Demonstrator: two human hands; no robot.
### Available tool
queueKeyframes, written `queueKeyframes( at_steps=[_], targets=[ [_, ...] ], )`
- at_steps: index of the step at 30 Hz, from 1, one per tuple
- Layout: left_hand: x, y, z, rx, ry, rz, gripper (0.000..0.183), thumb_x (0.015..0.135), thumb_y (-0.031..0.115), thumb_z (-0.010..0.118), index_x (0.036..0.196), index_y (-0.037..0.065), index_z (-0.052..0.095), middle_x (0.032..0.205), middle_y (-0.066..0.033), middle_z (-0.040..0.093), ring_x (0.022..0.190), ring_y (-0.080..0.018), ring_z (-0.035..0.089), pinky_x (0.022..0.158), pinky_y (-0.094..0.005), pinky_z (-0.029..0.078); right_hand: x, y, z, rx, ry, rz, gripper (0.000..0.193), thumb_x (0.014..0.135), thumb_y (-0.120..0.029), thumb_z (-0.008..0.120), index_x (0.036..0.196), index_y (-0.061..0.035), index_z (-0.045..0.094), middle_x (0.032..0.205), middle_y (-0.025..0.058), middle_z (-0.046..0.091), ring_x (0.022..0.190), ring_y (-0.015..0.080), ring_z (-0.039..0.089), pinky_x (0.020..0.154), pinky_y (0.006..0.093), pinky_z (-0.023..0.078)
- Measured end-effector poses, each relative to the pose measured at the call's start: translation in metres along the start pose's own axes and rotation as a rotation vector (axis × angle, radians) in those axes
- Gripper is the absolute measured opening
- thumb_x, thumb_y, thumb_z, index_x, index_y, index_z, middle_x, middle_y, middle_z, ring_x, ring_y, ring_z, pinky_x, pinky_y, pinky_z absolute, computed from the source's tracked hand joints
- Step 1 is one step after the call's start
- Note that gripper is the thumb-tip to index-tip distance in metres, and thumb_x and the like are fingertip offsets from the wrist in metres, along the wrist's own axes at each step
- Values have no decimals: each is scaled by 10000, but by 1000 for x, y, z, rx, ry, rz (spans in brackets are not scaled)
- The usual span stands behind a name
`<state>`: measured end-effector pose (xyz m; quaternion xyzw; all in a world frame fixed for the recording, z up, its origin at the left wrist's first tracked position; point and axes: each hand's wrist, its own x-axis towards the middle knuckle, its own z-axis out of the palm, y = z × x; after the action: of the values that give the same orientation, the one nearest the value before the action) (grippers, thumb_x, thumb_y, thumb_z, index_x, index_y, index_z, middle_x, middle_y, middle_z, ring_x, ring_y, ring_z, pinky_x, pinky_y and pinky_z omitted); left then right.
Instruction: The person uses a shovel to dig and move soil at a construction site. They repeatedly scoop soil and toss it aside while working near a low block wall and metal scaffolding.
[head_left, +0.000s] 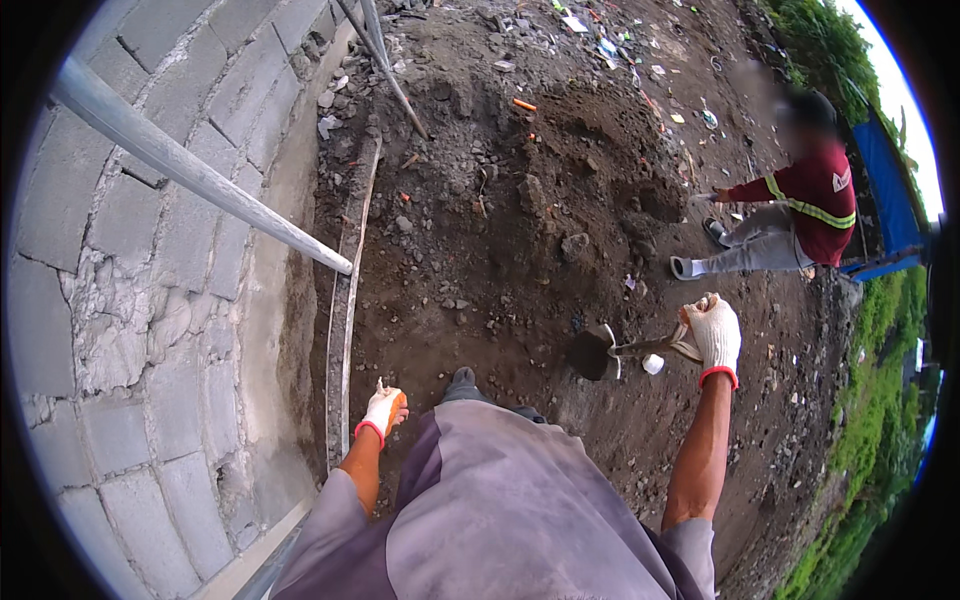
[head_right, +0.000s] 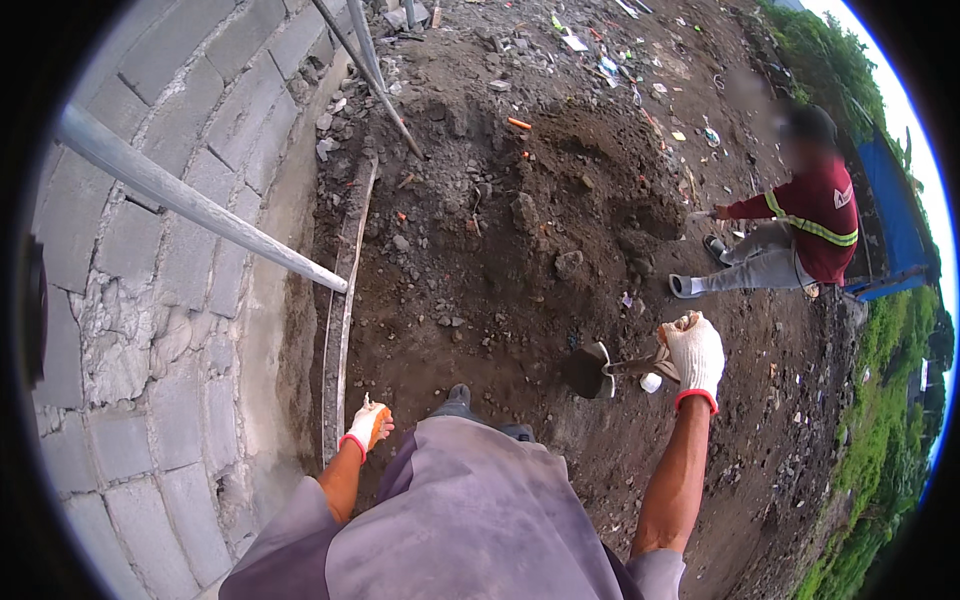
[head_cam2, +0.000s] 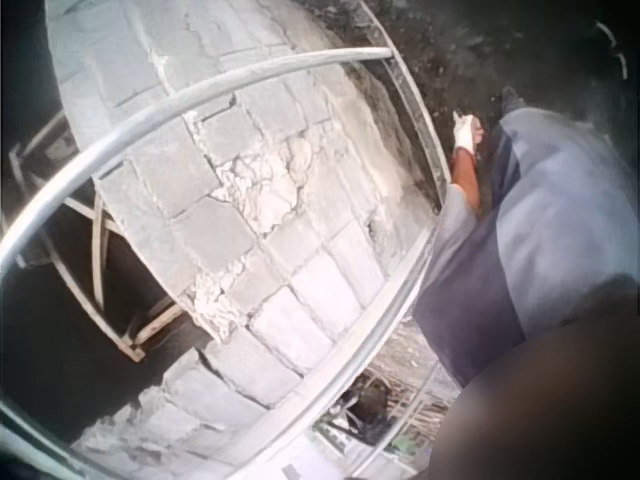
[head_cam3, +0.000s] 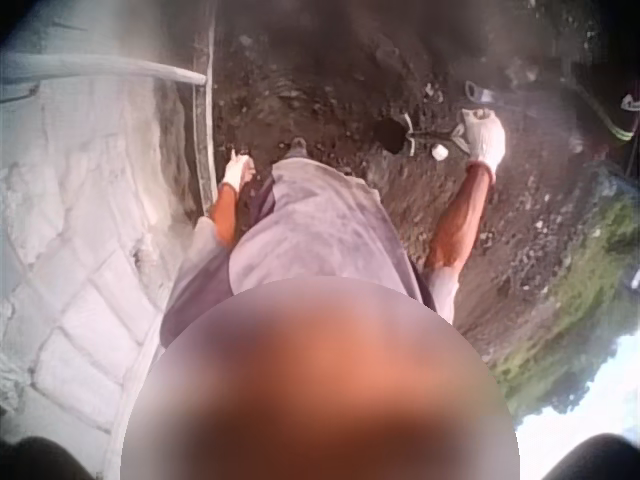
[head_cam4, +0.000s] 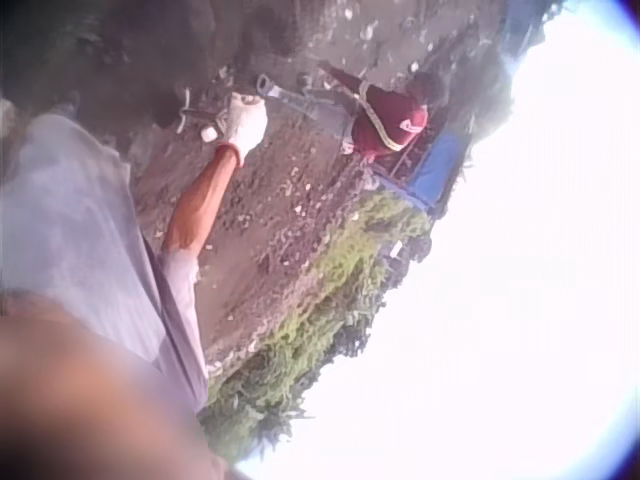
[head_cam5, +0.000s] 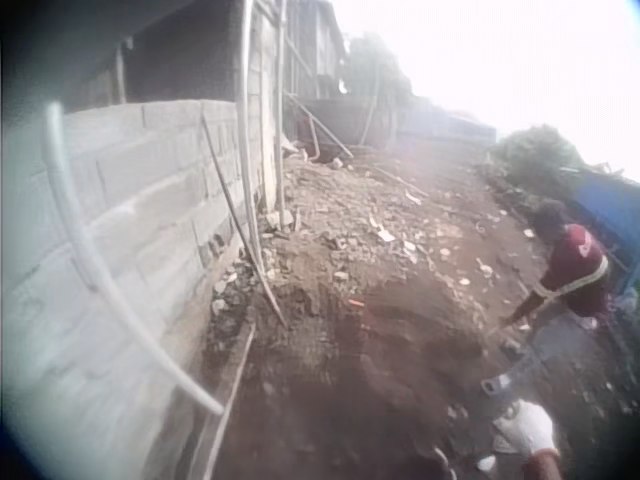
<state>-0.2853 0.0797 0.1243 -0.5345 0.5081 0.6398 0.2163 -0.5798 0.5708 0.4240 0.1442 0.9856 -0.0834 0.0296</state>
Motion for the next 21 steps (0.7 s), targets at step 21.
queueKeyframes(
  at_steps=[21],
  targets=[
    [-14, -165, 11, 25, 241, 154, 262, 784, 339, 594, 871, 93, 573, 708, -59, 542, 624, -198, 532, 544, -358, 427, 85, 43, 8, 430, -236, 62, 241, 796, -274, 582, 775, -44, 647, 565, 18, 519, 491, 132, 487, 453, 319, 371]
  ],
)
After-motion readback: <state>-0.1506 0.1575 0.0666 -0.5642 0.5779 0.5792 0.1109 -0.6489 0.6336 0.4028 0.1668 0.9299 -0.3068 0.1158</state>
